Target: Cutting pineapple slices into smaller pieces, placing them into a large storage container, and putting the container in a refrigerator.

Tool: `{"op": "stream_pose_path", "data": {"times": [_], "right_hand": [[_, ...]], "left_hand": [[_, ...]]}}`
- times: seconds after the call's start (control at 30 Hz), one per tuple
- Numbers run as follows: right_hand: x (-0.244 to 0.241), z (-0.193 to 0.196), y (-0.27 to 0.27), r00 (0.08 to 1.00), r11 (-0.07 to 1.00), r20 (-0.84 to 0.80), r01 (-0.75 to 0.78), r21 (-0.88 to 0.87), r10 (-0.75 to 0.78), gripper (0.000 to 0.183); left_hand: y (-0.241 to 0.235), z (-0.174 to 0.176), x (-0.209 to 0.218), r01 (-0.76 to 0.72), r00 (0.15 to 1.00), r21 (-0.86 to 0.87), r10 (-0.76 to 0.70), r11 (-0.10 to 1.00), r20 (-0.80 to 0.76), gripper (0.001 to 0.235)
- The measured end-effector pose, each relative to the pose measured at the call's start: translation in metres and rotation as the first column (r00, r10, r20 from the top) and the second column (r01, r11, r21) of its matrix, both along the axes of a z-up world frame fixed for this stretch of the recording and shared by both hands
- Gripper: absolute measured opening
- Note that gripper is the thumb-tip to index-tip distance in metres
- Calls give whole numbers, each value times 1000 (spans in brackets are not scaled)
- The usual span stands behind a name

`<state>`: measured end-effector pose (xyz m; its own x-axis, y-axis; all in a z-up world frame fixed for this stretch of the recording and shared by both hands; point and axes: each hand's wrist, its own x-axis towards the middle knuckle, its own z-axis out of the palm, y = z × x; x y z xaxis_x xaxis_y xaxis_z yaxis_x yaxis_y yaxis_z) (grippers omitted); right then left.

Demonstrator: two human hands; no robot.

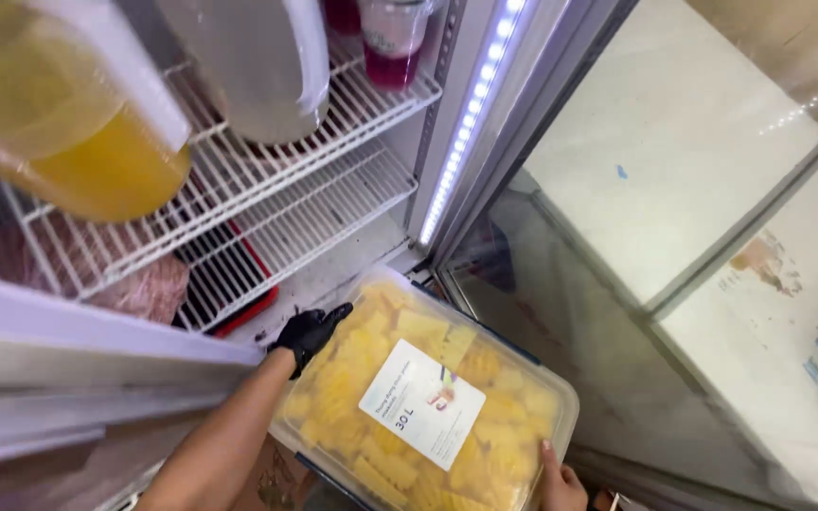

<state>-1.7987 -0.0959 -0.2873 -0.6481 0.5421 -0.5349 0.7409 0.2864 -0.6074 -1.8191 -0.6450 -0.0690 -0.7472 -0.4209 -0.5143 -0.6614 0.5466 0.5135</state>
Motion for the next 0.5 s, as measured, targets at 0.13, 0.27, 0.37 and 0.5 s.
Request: {"op": "stream_pose_path", "data": {"times": [0.13, 0.27, 0.37, 0.5], "right_hand": [[-6, -97, -35, 993, 934, -66, 70, -350, -99, 45], [-10, -40, -110, 910, 754, -53, 307, -581, -411, 48], [-15, 7, -150, 861, 621, 61, 410, -668, -504, 55], [-11, 49, -169, 891, 548, 108, 363, -753, -442, 61]], "left_hand": [[-28, -31, -75, 42, 997, -96, -36, 994, 62, 95], [-39, -45, -126, 64, 994, -118, -53, 991, 98, 102], [-44, -71, -153, 86, 988, -70, -76, 994, 133, 104], [-42, -82, -149, 181, 979, -108, -169, 978, 114, 104]]}}
